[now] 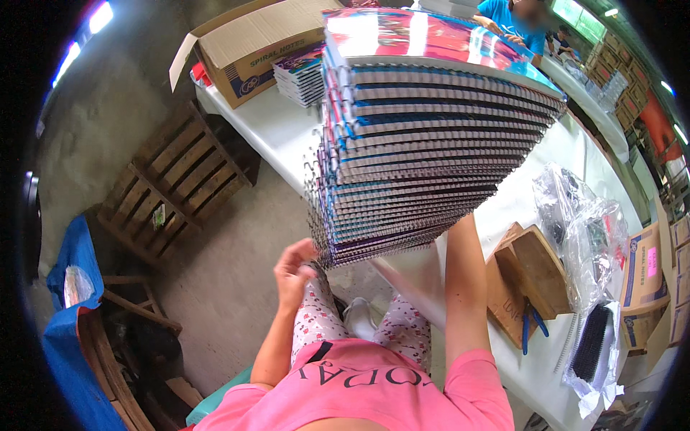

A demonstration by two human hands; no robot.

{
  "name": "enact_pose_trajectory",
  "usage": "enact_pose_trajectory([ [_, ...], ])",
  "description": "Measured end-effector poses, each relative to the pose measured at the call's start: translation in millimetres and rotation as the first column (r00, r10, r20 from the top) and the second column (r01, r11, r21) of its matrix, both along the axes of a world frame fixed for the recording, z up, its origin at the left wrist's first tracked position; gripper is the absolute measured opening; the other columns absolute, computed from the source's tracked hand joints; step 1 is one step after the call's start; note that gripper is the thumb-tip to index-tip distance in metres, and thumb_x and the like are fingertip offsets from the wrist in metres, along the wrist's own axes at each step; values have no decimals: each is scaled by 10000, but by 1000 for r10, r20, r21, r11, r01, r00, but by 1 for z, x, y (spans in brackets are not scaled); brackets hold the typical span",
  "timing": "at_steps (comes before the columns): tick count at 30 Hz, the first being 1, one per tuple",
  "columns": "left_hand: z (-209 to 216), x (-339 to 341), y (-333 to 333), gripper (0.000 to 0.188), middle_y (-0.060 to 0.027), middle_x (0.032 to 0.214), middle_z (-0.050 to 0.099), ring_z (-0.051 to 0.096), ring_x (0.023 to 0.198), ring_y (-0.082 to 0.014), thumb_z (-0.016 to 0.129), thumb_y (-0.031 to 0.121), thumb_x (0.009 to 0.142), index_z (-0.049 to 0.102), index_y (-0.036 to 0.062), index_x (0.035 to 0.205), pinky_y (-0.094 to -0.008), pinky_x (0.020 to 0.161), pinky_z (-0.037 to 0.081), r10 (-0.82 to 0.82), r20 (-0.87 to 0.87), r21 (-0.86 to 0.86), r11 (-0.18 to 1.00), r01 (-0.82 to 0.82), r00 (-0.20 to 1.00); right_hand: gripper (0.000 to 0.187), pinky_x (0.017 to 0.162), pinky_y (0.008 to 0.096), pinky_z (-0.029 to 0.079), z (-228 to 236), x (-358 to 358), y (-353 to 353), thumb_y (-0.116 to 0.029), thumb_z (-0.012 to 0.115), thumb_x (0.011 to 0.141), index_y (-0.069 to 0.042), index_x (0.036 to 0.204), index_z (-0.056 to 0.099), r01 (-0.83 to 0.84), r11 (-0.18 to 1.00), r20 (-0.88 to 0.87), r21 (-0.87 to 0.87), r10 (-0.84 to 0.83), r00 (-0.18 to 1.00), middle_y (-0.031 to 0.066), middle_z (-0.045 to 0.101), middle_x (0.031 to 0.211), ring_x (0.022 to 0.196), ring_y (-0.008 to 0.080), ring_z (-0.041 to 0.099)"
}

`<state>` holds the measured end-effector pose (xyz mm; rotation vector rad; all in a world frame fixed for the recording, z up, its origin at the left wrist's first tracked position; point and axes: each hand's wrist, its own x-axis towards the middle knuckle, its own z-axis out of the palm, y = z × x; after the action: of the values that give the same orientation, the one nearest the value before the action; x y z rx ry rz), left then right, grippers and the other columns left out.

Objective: The person uses a pair of blue-handled pliers to trim and bend the wire ends of spiral-bound notebooks in a large stack. They work on individual wire loops, move the stack aside, and handle small wire fragments.

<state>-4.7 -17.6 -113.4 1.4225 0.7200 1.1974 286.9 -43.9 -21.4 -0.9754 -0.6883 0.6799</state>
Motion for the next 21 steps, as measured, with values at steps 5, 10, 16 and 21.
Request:
enact_pose_trajectory([
  [5, 79, 38, 94, 921, -115, 1418, 355, 307, 1320, -249, 143, 770, 816, 323, 76, 1394, -410, 1077, 175, 202, 43, 89, 975, -205, 978, 556, 839, 305, 455, 7, 10, -16, -503, 378, 935, -30, 1198, 505, 61, 998, 33, 18, -61, 998, 90, 586, 1084, 968, 180, 552],
  [10, 157, 117, 134, 890, -196, 1413, 330, 311, 1313, -315, 137, 761, 822, 265, 117, 1423, -482, 1085, 169, -60, 137, 161, 986, 38, 989, 556, 831, 302, 458, 16, 15, -23, -506, 385, 932, -31, 1193, 509, 92, 995, 45, 34, -94, 995, 86, 589, 1076, 960, 177, 555],
  [16, 168, 144, 101, 952, -169, 1332, 424, 411, 1224, -278, 240, 788, 792, 294, 54, 1396, -430, 1040, 287, -211, 394, 94, 977, 189, 895, 556, 822, 298, 462, 15, 27, -34, -510, 392, 929, -33, 1187, 514, 136, 988, 33, 70, -139, 990, 82, 593, 1067, 951, 174, 559],
  [21, 141, 120, 109, 958, -162, 1325, 429, 415, 1217, -272, 246, 795, 783, 299, 58, 1393, -425, 1030, 294, -183, 354, 18, 982, 189, 917, 556, 814, 296, 465, 43, 44, -9, -514, 399, 926, -34, 1181, 519, 111, 964, -4, 241, -114, 993, 79, 597, 1059, 943, 172, 562],
])
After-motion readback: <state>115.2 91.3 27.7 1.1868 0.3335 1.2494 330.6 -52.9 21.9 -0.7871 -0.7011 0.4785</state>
